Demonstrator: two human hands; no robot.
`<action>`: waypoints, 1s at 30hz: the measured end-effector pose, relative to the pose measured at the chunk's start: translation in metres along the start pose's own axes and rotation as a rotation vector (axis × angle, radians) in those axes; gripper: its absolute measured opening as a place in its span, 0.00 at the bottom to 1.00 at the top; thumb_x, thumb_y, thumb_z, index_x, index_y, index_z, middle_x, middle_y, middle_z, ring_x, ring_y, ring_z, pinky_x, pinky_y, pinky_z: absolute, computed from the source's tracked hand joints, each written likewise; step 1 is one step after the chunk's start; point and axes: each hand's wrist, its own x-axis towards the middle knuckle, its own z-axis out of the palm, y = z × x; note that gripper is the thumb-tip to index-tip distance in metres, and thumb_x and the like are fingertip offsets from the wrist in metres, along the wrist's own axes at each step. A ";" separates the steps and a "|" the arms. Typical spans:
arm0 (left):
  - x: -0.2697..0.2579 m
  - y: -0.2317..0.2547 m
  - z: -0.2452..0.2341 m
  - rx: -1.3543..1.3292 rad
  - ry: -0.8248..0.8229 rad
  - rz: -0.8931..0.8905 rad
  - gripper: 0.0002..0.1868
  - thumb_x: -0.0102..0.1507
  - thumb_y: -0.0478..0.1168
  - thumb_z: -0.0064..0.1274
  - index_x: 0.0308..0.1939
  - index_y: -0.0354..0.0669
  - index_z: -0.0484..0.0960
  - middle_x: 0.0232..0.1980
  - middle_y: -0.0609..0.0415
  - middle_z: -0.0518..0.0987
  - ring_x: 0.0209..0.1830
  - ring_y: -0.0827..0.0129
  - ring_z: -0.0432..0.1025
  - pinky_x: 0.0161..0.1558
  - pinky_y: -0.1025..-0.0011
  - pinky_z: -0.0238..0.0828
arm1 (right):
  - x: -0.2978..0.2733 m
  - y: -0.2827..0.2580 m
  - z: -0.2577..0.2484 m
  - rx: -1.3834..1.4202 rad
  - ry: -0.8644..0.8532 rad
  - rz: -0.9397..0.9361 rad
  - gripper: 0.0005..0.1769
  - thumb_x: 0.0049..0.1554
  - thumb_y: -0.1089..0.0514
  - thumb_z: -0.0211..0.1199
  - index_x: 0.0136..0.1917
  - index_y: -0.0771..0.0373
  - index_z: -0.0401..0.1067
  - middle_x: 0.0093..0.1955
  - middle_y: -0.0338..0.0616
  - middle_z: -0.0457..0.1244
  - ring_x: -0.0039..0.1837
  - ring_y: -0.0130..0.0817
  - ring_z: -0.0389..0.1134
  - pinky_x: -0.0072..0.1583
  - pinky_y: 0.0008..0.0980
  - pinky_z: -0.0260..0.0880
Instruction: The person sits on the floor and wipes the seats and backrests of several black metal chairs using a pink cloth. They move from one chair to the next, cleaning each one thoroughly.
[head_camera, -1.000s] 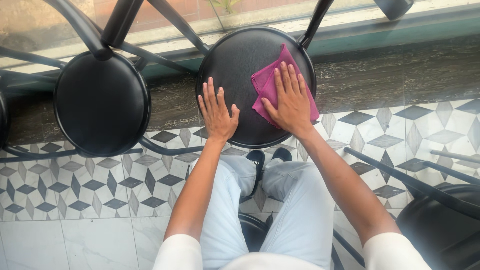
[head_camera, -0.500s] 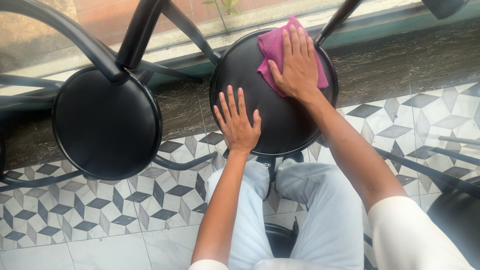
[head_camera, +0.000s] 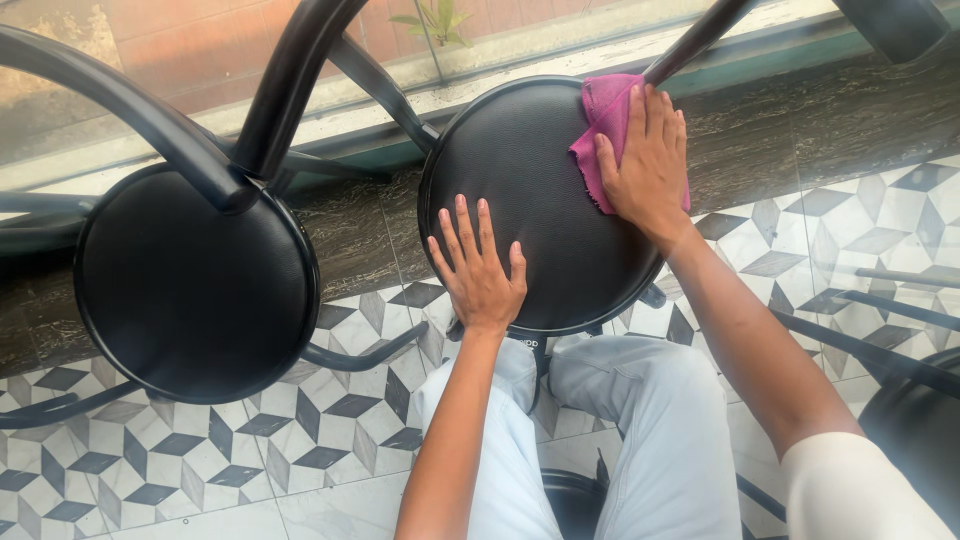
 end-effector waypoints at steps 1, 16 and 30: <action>-0.001 0.001 0.001 0.005 -0.006 -0.001 0.39 0.69 0.56 0.39 0.82 0.46 0.52 0.85 0.46 0.46 0.86 0.48 0.37 0.80 0.41 0.31 | -0.001 -0.001 0.002 -0.041 -0.003 -0.006 0.42 0.69 0.42 0.51 0.82 0.75 0.48 0.84 0.66 0.44 0.84 0.63 0.39 0.81 0.55 0.33; -0.004 -0.002 0.004 -0.049 0.006 -0.008 0.36 0.69 0.47 0.38 0.82 0.45 0.55 0.86 0.48 0.48 0.87 0.50 0.40 0.82 0.43 0.32 | -0.048 -0.024 -0.002 0.055 -0.059 -0.177 0.40 0.68 0.49 0.53 0.84 0.73 0.46 0.87 0.60 0.41 0.88 0.54 0.37 0.84 0.51 0.34; -0.001 0.002 0.001 0.054 -0.006 0.022 0.39 0.69 0.49 0.41 0.82 0.44 0.51 0.85 0.45 0.45 0.86 0.48 0.38 0.81 0.43 0.31 | -0.010 0.047 0.022 0.378 -0.060 0.634 0.29 0.67 0.35 0.51 0.63 0.62 0.71 0.58 0.60 0.67 0.63 0.63 0.66 0.64 0.54 0.63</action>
